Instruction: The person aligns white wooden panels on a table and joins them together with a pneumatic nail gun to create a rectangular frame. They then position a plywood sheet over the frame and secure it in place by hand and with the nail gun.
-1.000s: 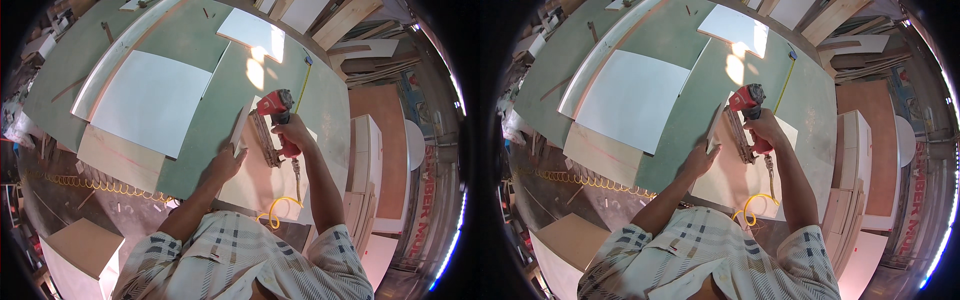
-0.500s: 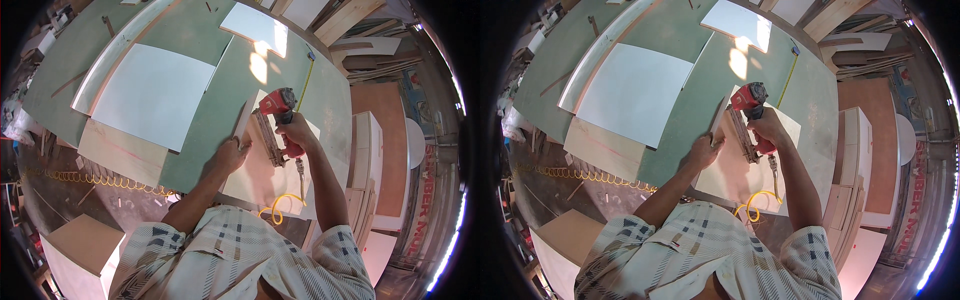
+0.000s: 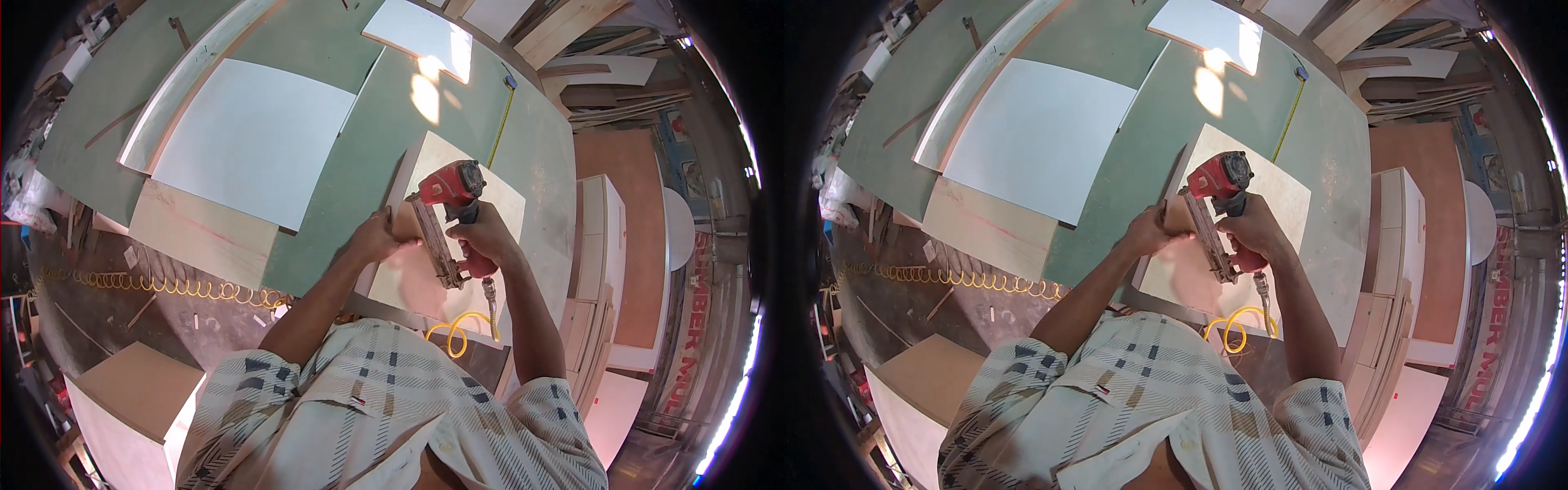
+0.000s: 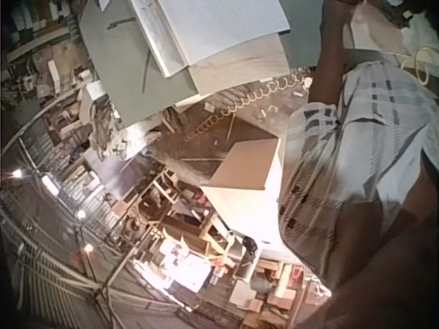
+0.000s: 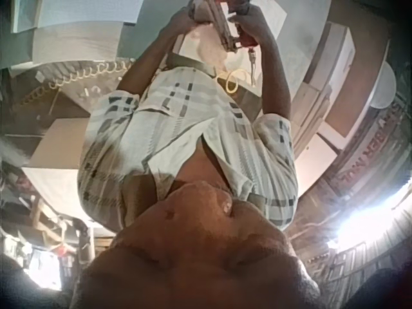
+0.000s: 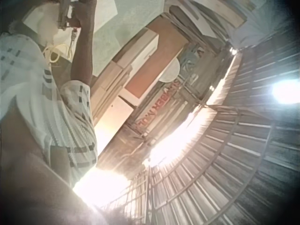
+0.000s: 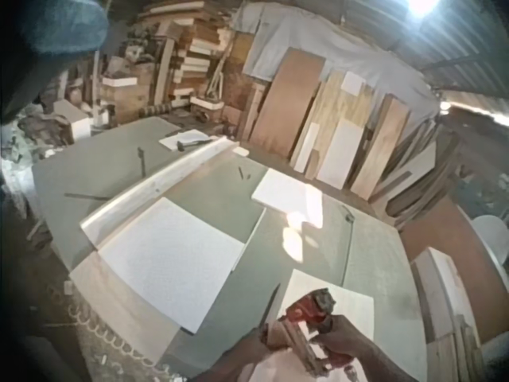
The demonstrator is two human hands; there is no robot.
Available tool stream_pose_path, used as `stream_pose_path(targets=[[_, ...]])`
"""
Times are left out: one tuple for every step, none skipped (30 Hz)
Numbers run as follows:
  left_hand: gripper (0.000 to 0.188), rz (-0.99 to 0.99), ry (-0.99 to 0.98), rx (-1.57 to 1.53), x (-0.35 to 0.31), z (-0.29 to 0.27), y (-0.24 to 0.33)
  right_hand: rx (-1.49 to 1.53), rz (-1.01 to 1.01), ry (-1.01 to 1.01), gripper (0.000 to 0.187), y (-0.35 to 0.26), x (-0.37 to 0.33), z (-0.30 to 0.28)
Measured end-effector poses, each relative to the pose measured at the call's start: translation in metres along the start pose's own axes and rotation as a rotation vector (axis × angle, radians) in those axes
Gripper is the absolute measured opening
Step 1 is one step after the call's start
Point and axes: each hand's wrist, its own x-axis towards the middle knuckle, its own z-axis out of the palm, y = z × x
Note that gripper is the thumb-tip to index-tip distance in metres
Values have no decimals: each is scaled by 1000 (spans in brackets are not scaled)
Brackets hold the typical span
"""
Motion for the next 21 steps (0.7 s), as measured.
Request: stream_pose_path(targets=[[95, -3, -3, -2, 0, 0, -1, -2, 6, 3, 11, 1, -1, 1], [94, 11, 8, 13, 0, 1, -1, -3, 10, 1, 11, 1, -2, 3], [93, 25, 20, 29, 0, 1, -2, 12, 13, 6, 12, -1, -4, 3], [93, 22, 17, 28, -2, 1, -2, 29, 16, 11, 12, -2, -5, 4], [93, 34, 41, 39, -3, 2, -1, 31, 20, 10, 12, -1, -6, 4], [93, 47, 64, 51, -3, 2, 1, 18, 21, 16, 12, -1, -6, 4], [93, 45, 60, 52, -3, 4, -1, 5, 22, 22, 11, 0, -7, 4], [94, 69, 66, 57, -2, 5, -2, 9, 26, 23, 11, 1, -7, 4], [95, 93, 72, 62, 0, 6, -2, -2, 24, 7, 12, 1, -5, 2], [95, 94, 67, 64, 3, 8, -7, -13, 22, -10, 19, 0, -5, 2], [97, 91, 30, 36, 5, 9, -11, -10, 23, -7, 19, 0, -7, 5], [99, 89, -7, 9, 7, 10, -15, -26, 12, 13, 21, -1, -8, 8], [99, 87, -1, 9, 10, 15, -27, -47, -5, 26, 22, -5, -10, 13], [101, 177, 8, -255, 12, 19, -36, -51, -14, 21, 22, -10, -13, 17], [103, 269, 21, -520, 12, 20, -47, -42, -42, 4, 24, -16, -17, 21], [103, 270, 4, -523, 7, 21, -40, -22, -47, 5, 25, -10, -19, 19], [109, 206, -123, -543, -6, 15, -25, -13, -35, 16, 25, 0, -22, 18], [115, 140, -235, -561, -22, 5, -16, -25, -24, 11, 25, 8, -26, 20], [115, 138, -229, -561, -35, -2, -18, -42, -18, 1, 25, 11, -31, 25], [121, 48, -233, -318, -49, -9, -25, -45, -17, -7, 25, 9, -38, 29], [127, -42, -237, -76, -62, -15, -30, -28, 8, -26, 18, 5, -46, 33]])
